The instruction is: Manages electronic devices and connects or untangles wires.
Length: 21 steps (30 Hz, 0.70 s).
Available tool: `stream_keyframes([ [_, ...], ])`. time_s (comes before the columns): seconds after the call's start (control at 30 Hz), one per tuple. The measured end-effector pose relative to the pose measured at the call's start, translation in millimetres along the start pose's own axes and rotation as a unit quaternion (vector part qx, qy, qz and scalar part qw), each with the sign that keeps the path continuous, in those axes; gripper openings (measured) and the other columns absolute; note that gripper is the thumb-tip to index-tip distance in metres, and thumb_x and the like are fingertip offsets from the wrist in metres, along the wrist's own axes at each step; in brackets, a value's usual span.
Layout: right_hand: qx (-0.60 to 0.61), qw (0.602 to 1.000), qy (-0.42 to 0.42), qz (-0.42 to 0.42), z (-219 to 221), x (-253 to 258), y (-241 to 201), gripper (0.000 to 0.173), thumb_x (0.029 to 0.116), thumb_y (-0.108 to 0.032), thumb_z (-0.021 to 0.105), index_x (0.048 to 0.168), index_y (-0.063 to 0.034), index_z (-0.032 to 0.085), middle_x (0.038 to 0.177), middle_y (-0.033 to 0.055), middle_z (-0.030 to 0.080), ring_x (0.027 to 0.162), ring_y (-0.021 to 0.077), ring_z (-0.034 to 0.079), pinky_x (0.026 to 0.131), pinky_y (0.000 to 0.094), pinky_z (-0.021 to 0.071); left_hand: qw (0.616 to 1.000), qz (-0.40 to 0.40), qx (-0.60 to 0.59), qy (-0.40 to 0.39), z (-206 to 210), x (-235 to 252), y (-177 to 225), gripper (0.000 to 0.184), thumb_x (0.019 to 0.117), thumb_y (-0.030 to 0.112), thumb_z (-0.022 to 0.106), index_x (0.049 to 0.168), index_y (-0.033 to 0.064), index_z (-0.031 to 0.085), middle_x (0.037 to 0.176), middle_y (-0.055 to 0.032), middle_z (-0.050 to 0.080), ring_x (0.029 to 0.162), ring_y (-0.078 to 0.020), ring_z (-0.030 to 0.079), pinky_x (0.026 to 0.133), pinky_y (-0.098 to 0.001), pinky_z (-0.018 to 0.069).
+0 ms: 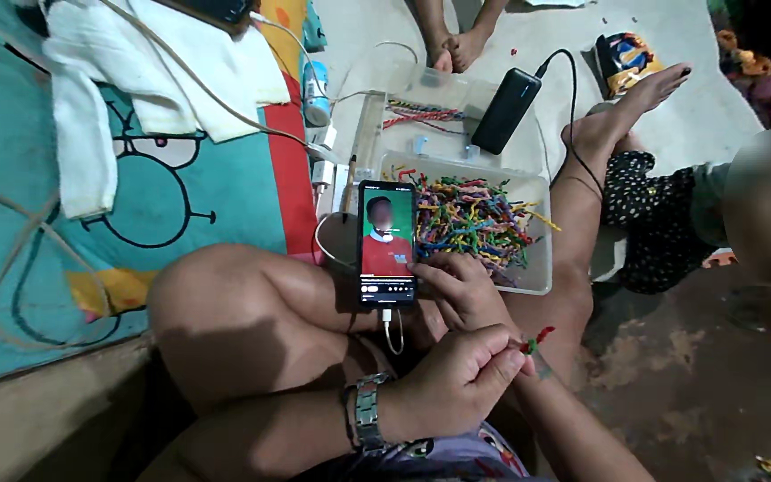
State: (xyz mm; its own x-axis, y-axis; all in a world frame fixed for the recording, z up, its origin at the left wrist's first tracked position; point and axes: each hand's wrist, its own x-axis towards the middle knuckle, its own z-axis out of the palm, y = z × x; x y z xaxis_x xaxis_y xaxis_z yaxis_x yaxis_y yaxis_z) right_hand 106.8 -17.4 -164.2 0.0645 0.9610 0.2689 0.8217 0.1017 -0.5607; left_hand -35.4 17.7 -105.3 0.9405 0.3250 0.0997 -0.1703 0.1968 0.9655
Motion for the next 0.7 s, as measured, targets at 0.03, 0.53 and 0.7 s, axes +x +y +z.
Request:
stream_keyframes([
  [0.03,0.005,1.000,0.004,0.000,0.0,0.2,0.7,0.034,0.1034,-0.023,0.047,0.126,-0.0209,0.073,0.114,0.0144,0.071,0.101,0.0326,0.068,0.085,0.0506,0.0536,1.000,-0.001,-0.003,-0.001,-0.6,0.2,0.3,0.022,0.1065,0.006,0.044,0.101,-0.0052,0.062,0.079,0.0006,0.056,0.067,0.0052,0.046,0.064,-0.0100,0.0390],
  [0.53,0.340,0.926,0.160,0.014,-61.2,-17.6,-13.0,0.026,0.1043,-0.027,0.060,0.129,-0.0201,0.066,0.116,-0.0086,0.070,0.102,0.0004,0.066,0.088,0.0185,0.0571,0.979,-0.106,-0.166,0.054,-15.7,12.6,9.1,0.017,0.1094,0.015,0.040,0.109,0.0135,0.057,0.077,0.0119,0.051,0.057,0.0055,0.045,0.050,-0.0107,0.0398],
  [0.7,0.312,0.935,0.169,0.009,-59.8,-19.6,-13.2,0.025,0.1039,-0.030,0.060,0.124,-0.0167,0.069,0.110,-0.0057,0.071,0.095,0.0001,0.067,0.082,0.0173,0.0577,0.990,-0.085,-0.104,0.053,-16.1,12.0,7.7,0.015,0.1086,0.012,0.042,0.108,0.0130,0.057,0.078,0.0127,0.052,0.059,0.0073,0.042,0.052,-0.0100,0.0355],
])
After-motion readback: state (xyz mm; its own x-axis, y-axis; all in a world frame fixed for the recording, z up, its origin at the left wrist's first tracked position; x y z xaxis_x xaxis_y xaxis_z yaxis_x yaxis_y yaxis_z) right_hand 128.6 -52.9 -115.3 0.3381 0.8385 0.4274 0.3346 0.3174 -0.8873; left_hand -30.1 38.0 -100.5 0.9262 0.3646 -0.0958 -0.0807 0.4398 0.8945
